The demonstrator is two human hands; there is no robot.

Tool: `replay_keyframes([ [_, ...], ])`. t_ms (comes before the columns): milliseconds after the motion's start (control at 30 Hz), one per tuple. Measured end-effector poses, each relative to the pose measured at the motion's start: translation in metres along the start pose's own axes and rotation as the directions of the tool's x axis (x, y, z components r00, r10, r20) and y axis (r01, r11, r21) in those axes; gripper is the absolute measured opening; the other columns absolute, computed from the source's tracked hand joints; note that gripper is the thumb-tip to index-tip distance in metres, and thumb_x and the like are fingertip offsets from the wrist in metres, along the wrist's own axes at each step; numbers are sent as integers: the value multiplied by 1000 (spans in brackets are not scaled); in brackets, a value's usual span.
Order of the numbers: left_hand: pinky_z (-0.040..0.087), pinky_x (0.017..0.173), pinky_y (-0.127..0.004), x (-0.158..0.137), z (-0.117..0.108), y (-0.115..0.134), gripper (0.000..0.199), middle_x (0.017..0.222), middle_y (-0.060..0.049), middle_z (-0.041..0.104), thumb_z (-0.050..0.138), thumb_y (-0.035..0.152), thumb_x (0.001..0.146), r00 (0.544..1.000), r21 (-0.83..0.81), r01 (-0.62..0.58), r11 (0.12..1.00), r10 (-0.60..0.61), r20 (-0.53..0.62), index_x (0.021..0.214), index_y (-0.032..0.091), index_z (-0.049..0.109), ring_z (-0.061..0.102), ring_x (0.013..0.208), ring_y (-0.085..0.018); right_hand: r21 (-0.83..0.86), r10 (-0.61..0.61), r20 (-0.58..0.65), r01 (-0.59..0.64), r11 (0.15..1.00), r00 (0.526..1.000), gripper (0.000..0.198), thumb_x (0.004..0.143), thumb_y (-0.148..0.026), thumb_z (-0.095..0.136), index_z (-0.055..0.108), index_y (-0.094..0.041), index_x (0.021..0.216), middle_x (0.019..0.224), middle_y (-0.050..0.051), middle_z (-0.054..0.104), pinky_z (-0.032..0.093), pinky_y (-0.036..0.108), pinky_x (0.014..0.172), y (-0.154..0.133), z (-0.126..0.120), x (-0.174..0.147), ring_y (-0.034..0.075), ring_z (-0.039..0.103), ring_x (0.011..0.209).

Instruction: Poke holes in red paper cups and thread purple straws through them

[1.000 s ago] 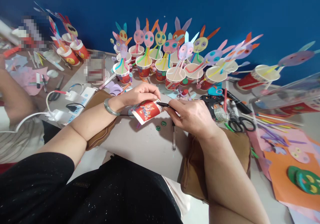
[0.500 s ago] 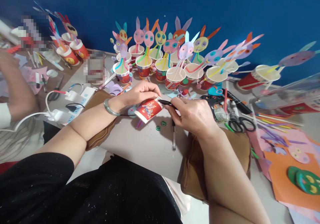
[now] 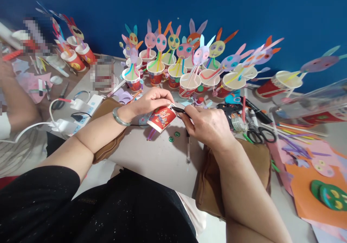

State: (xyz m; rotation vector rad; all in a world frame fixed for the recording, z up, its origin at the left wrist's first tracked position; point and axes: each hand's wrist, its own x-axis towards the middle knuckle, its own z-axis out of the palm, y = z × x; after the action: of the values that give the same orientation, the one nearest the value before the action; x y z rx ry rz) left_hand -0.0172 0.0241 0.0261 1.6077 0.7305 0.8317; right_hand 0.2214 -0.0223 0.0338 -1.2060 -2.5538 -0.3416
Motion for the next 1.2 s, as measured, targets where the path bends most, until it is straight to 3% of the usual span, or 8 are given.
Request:
replay_keyframes([
  [433,41,65,-25,-1,0,5,12,69,1,63,63,22,83,999,-6,13,1000,-13,31,76,14,69,51,64,-9,80,-5,35,3,997,999,46,105,-46,39,60,-20,74,65,5,62,23,31,57,1,-2,1,15,46,55],
  [833,39,64,-25,-2,-1,4,13,70,0,64,62,22,83,998,18,24,1000,-25,62,77,13,69,51,64,-9,46,10,52,-13,999,999,43,103,-46,42,67,-20,80,66,7,65,22,32,58,0,-6,1,17,51,56],
  [1200,43,70,-25,-2,-2,9,14,72,0,66,60,16,87,990,48,53,997,-59,129,80,13,72,53,66,-9,60,-73,24,71,996,997,42,103,-43,41,63,-20,77,62,5,62,22,30,56,3,-6,1,16,51,55],
])
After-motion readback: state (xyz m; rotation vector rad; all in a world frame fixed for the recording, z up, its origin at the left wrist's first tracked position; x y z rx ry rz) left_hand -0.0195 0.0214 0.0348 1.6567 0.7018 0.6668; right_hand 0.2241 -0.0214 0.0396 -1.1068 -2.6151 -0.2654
